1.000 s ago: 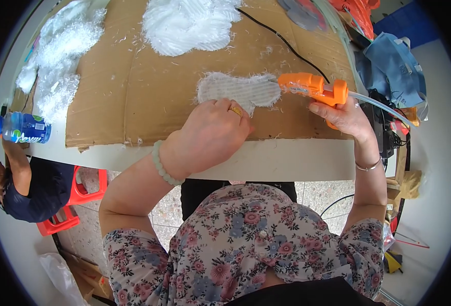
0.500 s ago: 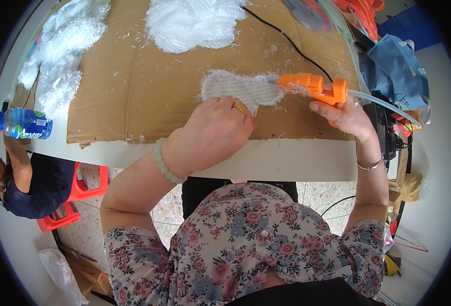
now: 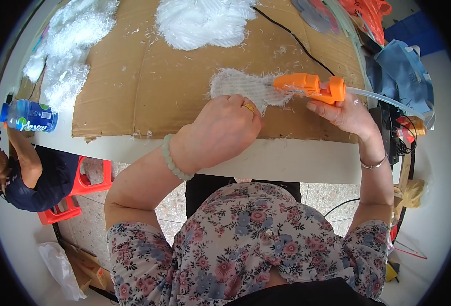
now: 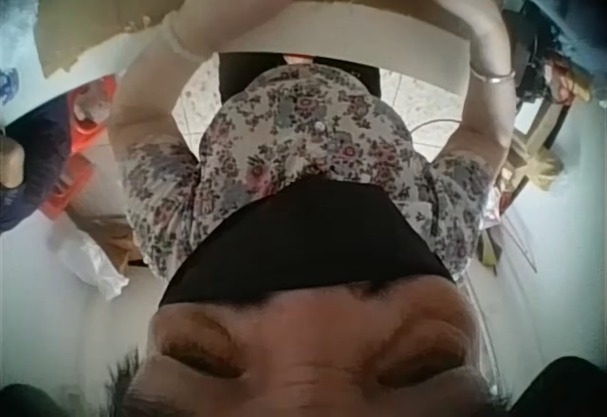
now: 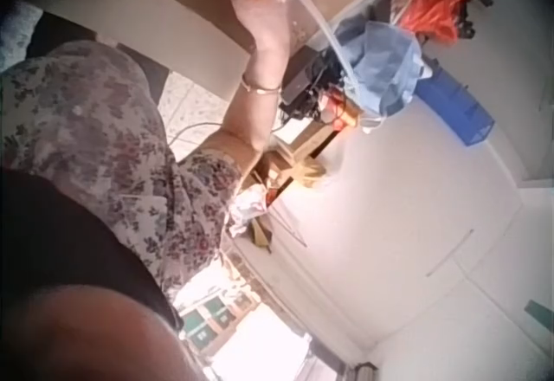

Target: Applying hot glue to white stuffing material and attaching it to a surface.

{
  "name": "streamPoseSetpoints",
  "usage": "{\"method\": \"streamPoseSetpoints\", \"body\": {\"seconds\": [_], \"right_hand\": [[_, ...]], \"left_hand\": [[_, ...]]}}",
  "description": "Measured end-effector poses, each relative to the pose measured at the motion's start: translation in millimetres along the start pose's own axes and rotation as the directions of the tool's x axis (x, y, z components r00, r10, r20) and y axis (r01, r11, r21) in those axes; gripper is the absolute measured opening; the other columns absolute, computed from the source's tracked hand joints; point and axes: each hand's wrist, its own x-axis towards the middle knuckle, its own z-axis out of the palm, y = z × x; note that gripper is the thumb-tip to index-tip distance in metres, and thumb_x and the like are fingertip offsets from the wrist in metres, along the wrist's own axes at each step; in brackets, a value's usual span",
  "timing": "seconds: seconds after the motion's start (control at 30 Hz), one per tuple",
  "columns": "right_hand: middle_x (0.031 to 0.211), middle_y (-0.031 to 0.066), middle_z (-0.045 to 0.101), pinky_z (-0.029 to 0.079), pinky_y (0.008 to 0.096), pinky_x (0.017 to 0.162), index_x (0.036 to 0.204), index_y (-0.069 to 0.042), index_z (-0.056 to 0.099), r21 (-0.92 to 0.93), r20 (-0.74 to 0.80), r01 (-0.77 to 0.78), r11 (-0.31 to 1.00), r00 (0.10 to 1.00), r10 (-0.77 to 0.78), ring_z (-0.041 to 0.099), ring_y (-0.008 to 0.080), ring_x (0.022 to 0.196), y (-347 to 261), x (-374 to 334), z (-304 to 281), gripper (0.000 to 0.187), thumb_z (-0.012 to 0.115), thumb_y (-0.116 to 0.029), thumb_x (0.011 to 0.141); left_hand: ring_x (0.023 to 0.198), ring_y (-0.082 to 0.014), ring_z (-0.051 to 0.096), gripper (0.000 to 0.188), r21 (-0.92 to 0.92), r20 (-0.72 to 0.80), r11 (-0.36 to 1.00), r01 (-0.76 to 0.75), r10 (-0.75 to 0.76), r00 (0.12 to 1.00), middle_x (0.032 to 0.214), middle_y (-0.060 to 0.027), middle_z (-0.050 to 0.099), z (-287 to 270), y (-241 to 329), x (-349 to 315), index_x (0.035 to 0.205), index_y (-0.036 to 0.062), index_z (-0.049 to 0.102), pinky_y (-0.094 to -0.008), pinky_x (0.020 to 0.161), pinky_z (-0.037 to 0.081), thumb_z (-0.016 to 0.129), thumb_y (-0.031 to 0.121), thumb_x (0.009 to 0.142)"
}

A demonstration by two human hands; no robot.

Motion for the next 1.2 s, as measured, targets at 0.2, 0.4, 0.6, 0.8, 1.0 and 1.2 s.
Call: {"method": "streamPoseSetpoints", "body": {"seconds": [0.2,0.4,0.6,0.8,1.0,1.2], "right_hand": [[0.077,0.0042,0.058,0.044,0.0264,0.065,0.104,-0.004,0.059,-0.011,0.031,0.012,1.000,0.999,-0.011,0.049,0.0124,0.069,-11,6,2,0.033,0.068,-0.025,0.079],[0.078,0.0064,0.060,0.045,0.0275,0.066,0.103,-0.004,0.059,-0.037,0.027,0.097,0.995,0.995,-0.096,0.052,0.0146,0.070,-19,13,5,0.031,0.067,-0.025,0.080],[0.074,0.0104,0.061,0.046,0.0304,0.062,0.094,-0.002,0.058,-0.029,0.015,0.169,0.985,0.986,-0.168,0.057,0.0208,0.065,-21,20,10,0.029,0.067,-0.025,0.079],[0.076,0.0062,0.060,0.045,0.0280,0.063,0.098,-0.003,0.059,-0.004,0.077,0.142,0.990,0.987,-0.141,0.053,0.0148,0.069,-32,25,11,0.028,0.066,-0.024,0.081],[0.067,0.0098,0.060,0.046,0.0309,0.059,0.091,-0.002,0.059,-0.078,0.023,0.245,0.966,0.970,-0.244,0.059,0.0226,0.063,-40,31,14,0.027,0.067,-0.025,0.079],[0.071,0.0116,0.060,0.046,0.0315,0.060,0.091,-0.002,0.058,-0.048,0.028,0.253,0.966,0.967,-0.252,0.058,0.0235,0.064,-46,36,16,0.028,0.067,-0.026,0.079]], "left_hand": [[0.067,-0.0198,0.056,0.009,0.000,-0.033,1.000,0.004,-0.004,0.999,0.059,-0.0043,0.055,1,0,1,0.066,0.0037,0.059,-0.0295,0.055,0.046,0.058,0.012,0.061],[0.067,-0.0201,0.056,0.010,-0.007,-0.038,1.000,-0.001,0.001,0.999,0.059,-0.0045,0.055,3,-1,0,0.066,0.0034,0.059,-0.0298,0.055,0.045,0.058,0.012,0.060],[0.071,-0.0204,0.057,0.019,-0.036,0.050,0.999,0.012,-0.010,0.999,0.070,-0.0067,0.056,0,-1,-2,0.079,0.0006,0.060,-0.0329,0.056,0.047,0.064,0.019,0.074],[0.068,-0.0194,0.056,0.013,-0.036,0.001,0.999,0.018,-0.017,1.000,0.065,-0.0051,0.055,2,0,-1,0.070,0.0032,0.059,-0.0310,0.056,0.046,0.061,0.015,0.067],[0.066,-0.0184,0.055,0.007,-0.046,-0.046,0.999,0.012,-0.014,0.999,0.061,-0.0035,0.055,2,0,-1,0.063,0.0061,0.060,-0.0292,0.055,0.044,0.059,0.012,0.060],[0.066,-0.0185,0.056,0.008,-0.039,-0.048,0.999,0.008,-0.010,0.999,0.061,-0.0037,0.056,0,0,0,0.064,0.0056,0.060,-0.0292,0.055,0.045,0.059,0.012,0.060]]}}
